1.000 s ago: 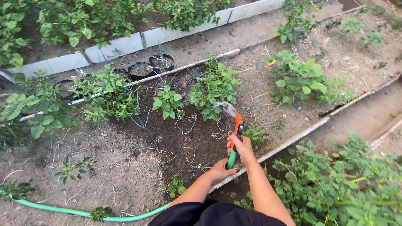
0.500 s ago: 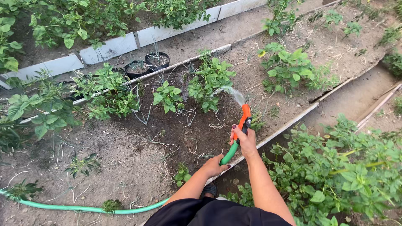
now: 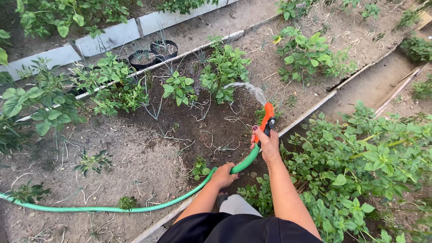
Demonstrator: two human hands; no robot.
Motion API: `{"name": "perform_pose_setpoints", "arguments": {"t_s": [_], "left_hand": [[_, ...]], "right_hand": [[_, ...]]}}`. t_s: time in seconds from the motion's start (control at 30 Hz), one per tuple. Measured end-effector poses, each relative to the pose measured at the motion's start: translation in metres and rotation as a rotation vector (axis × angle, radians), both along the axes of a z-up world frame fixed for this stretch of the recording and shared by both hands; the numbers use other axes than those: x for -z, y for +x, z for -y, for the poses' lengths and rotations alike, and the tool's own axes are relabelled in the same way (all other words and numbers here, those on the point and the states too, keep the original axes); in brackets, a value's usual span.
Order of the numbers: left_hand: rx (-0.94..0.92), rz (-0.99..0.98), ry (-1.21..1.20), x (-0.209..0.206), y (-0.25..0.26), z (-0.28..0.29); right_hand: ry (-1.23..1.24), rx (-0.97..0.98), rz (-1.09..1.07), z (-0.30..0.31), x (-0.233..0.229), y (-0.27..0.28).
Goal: The person waters plants in raised garden beds using a green hose with an orange spray nozzle. They move along the beds, directing water at the base of various plants and the soil between them.
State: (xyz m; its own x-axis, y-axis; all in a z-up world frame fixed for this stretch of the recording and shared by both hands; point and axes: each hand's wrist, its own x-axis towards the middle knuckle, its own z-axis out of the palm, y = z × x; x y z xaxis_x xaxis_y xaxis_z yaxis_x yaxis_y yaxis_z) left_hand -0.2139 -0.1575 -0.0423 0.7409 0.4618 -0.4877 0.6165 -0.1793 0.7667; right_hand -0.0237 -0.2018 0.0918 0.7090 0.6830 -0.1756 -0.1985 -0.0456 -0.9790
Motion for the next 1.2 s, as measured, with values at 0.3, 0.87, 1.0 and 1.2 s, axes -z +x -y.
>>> {"name": "perform_pose_setpoints", "arguments": {"t_s": [0.3, 0.87, 1.0, 1.2], "left_hand": [[0.112, -0.018, -0.014, 0.03, 0.01, 0.027], [0.023, 0.122, -0.249, 0.037, 0.056, 0.042], [0.016, 0.126, -0.278, 0.037, 0.061, 0.044], [0.047, 0.156, -0.277, 0.041, 0.065, 0.047]], "right_hand": [[-0.047, 0.071, -0.107, 0.031, 0.016, 0.01], [-0.187, 0.215, -0.199, 0.113, 0.033, 0.023], [-0.233, 0.274, -0.157, 0.131, 0.037, 0.03], [-0.211, 0.322, -0.183, 0.145, 0.046, 0.038]]}}
